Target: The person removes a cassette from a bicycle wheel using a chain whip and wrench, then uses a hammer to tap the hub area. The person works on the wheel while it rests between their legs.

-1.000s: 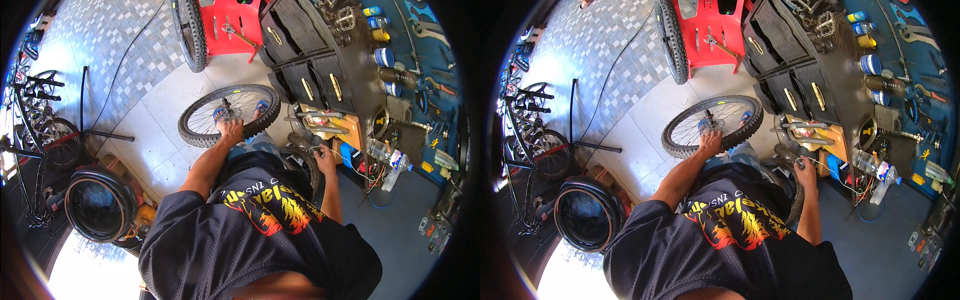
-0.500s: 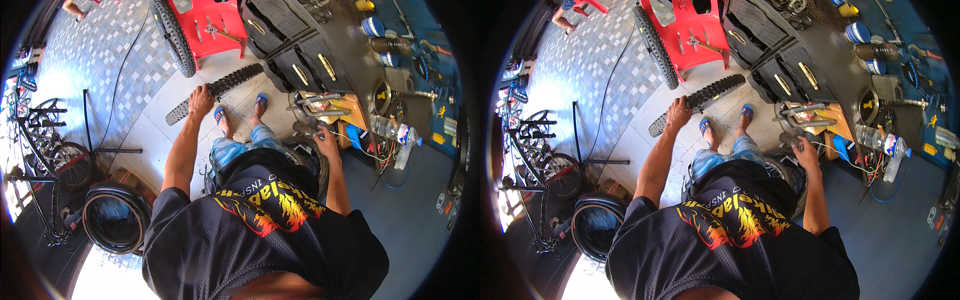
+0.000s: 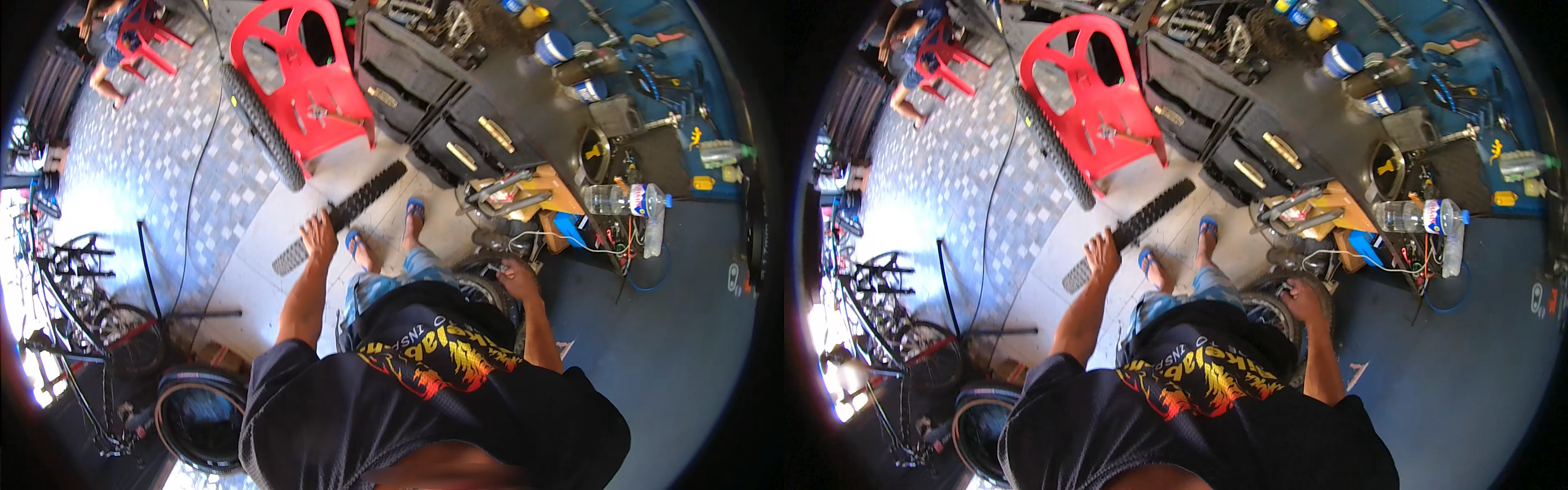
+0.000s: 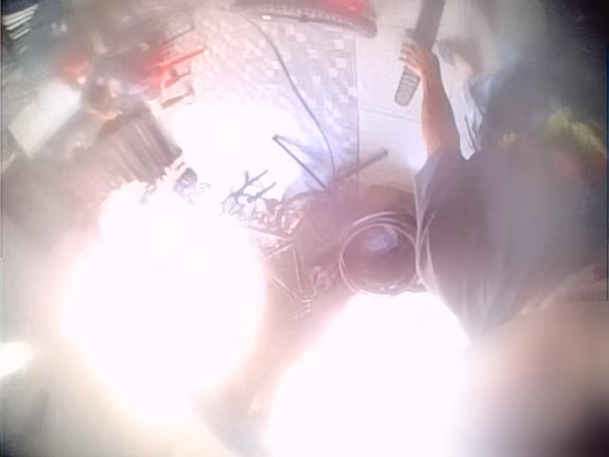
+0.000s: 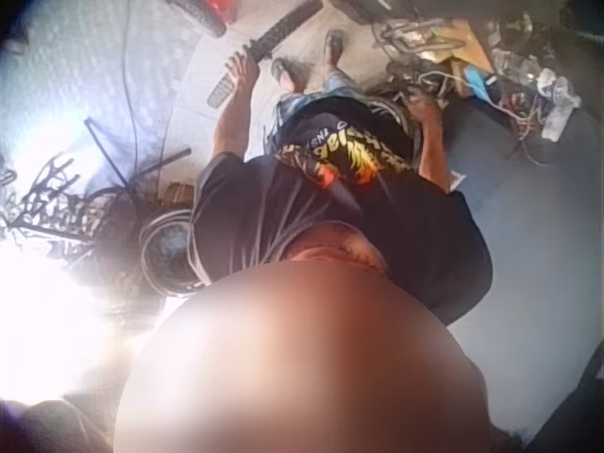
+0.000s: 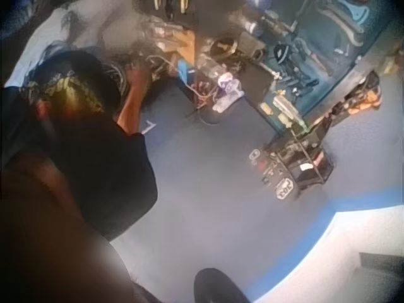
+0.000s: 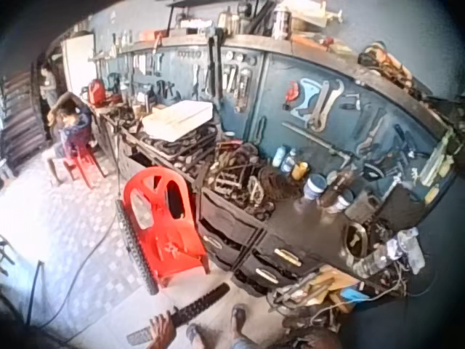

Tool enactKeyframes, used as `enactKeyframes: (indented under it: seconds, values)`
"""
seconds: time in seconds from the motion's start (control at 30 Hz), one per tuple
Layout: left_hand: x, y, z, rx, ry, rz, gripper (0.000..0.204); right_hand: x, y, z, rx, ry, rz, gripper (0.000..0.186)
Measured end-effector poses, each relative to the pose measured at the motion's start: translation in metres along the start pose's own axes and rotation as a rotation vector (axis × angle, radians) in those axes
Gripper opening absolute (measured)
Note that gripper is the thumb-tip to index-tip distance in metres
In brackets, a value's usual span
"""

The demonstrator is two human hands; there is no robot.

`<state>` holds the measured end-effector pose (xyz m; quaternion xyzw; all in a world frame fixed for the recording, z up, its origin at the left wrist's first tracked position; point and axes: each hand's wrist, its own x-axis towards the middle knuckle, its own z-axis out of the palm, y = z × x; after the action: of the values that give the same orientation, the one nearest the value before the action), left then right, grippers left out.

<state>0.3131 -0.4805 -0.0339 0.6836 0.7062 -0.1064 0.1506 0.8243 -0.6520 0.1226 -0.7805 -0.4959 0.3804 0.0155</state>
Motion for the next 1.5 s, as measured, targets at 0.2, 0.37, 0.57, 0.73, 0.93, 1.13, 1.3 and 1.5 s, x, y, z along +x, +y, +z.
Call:
enactKeyframes:
  seconds: [0.2,0.37,0.57,0.73,0.93,1.13,1.3,1.5]
  values:
    - [-0.016,0.001,0.006,-0.104,-0.06,0.013,0.061,0.001,-0.011,0.001,-0.055,-0.062,0.009,0.054]
    - [-0.028,-0.007,-0.01,-0.146,-0.038,0.073,0.058,0.017,-0.032,-0.013,0.05,-0.149,0.102,0.056]
    - [-0.075,-0.021,-0.018,-0.194,-0.075,-0.006,0.051,0.033,-0.05,-0.022,-0.043,0.017,-0.002,0.057]
    - [-0.121,-0.039,-0.004,-0.249,-0.265,-0.248,0.054,0.043,-0.059,-0.004,-0.063,-0.052,0.005,0.058]
    - [-0.151,-0.059,0.014,-0.323,-0.371,-0.356,0.068,0.045,-0.071,0.015,-0.092,-0.095,-0.064,0.059]
    - [-0.137,-0.065,0.027,-0.361,-0.261,-0.329,0.073,0.055,-0.09,0.024,-0.096,-0.139,-0.094,0.059]
    - [-0.096,-0.053,0.002,-0.38,-0.183,-0.132,0.061,0.05,-0.097,0.021,-0.129,-0.167,-0.1,0.058]
    - [-0.053,0.019,-0.052,-0.303,-0.212,0.208,0.055,0.04,-0.123,0.012,-0.285,0.095,-0.285,0.074]
